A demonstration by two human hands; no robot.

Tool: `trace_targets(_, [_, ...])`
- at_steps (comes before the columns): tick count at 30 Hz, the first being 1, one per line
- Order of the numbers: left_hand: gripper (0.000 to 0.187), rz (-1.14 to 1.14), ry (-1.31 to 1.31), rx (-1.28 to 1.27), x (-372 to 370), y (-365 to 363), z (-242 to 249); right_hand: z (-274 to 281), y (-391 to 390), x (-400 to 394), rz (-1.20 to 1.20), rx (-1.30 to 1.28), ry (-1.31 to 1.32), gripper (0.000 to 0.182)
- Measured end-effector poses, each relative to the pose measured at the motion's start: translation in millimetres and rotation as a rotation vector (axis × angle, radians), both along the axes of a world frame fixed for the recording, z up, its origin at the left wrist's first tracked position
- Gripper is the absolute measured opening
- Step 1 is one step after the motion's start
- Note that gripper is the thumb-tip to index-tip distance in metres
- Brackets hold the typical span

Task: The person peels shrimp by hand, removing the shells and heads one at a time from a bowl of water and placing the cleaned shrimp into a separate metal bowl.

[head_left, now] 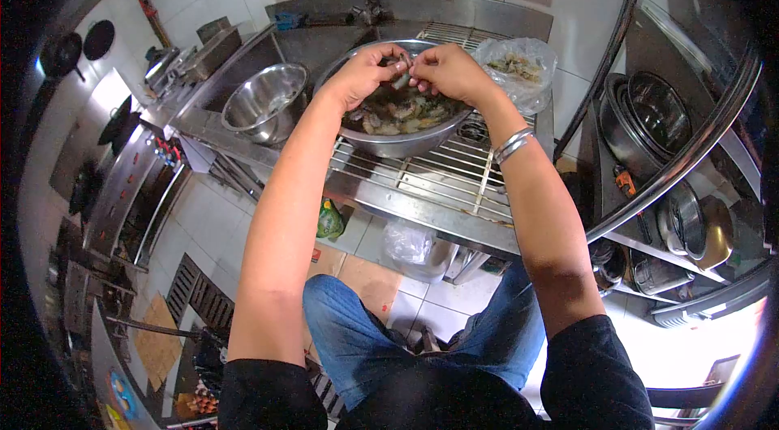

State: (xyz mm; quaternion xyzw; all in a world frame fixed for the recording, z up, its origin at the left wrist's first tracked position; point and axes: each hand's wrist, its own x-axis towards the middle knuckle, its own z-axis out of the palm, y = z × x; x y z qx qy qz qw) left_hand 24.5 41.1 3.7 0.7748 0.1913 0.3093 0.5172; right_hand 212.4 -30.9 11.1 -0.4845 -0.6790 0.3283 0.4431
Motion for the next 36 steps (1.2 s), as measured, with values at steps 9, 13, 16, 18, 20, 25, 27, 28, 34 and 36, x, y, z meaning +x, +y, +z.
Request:
trace_targets(9, [0.015,0.016,0.116,0.052,0,-1,1,-9,10,1,-0.066,0.024,-0.109,0.016])
trace_targets(13, [0.017,-0.032,0.088,0.023,0,1,0,-11,11,2,-0.105,0.112,-0.387,0.014])
trace_targets(16, [0.016,-0.01,-0.047,-0.074,1,2,2,-10,4,-2,-0.167,0.264,-0.657,0.013])
trace_targets(18, [0.014,0.076,-0.016,-0.04,0,3,2,-8,0,-2,-0.089,0.214,-0.592,0.015])
trace_targets(20, [0.012,0.163,0.008,0.002,0,5,2,-10,-1,-6,-0.048,0.24,-0.674,0.015])
trace_targets(25, [0.005,0.4,0.236,0.109,-2,-8,4,-8,-2,-9,-0.27,0.332,-0.656,0.015])
trace_targets(27, [0.006,0.353,0.118,-0.066,-2,-1,4,-10,6,-5,-0.385,0.333,-0.289,0.017])
trace_targets(28, [0.006,0.286,0.014,-0.134,-2,1,5,-9,6,-3,-0.387,0.334,-0.29,0.017])
trace_targets(34, [0.007,0.208,-0.169,-0.218,2,-1,5,1,1,-2,-0.253,0.14,-0.175,0.018])
trace_targets(36, [0.007,0.234,-0.161,-0.197,2,-4,6,7,-8,-5,-0.289,0.143,-0.266,0.016])
